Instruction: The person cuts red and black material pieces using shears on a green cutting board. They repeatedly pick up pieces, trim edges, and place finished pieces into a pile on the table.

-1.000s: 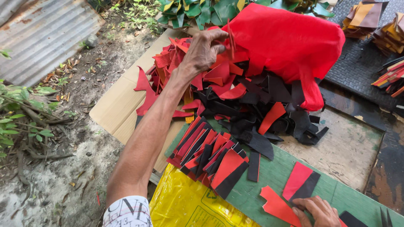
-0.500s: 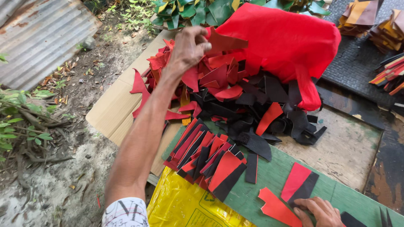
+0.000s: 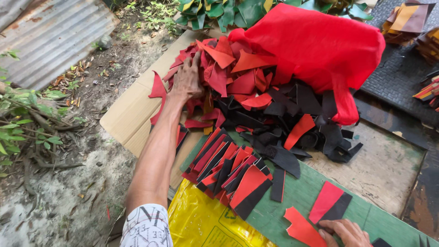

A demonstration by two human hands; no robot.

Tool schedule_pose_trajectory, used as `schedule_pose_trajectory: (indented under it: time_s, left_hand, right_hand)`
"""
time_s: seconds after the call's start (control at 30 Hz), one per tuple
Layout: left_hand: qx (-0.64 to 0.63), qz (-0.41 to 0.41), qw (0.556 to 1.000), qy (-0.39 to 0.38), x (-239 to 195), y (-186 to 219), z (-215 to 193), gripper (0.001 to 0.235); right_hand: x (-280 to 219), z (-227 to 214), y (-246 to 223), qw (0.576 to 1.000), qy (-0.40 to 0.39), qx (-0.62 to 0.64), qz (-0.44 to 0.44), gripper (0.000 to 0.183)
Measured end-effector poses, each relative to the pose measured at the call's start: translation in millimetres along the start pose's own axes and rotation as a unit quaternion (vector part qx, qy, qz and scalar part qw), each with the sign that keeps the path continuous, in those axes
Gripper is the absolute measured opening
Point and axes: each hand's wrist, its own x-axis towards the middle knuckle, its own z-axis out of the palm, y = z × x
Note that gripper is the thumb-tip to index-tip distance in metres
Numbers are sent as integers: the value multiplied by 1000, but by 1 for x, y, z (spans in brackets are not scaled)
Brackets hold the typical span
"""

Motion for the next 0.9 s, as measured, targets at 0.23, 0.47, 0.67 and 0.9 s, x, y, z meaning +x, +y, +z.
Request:
schedule_pose_trajectory:
  time_s: [0.23,0.47,0.67,0.9]
  left_hand:
    - [-38,77,990,108,21,3,-14,71]
    - [-195,303,884,297,54,45,-65,74]
    - [-497,122,850,123,48,63,-54,99]
    - [-616,15,786,40,21,29,-31,38]
  right_hand:
    - [-7,-1,1,1000,-7,-9,22,27]
    - [-6,-3,4,997,-51,-18,59,26]
    - [-9,7,19,998,-40,-17,37,24]
    - [-11,24,40,1000,13,-24,12,26]
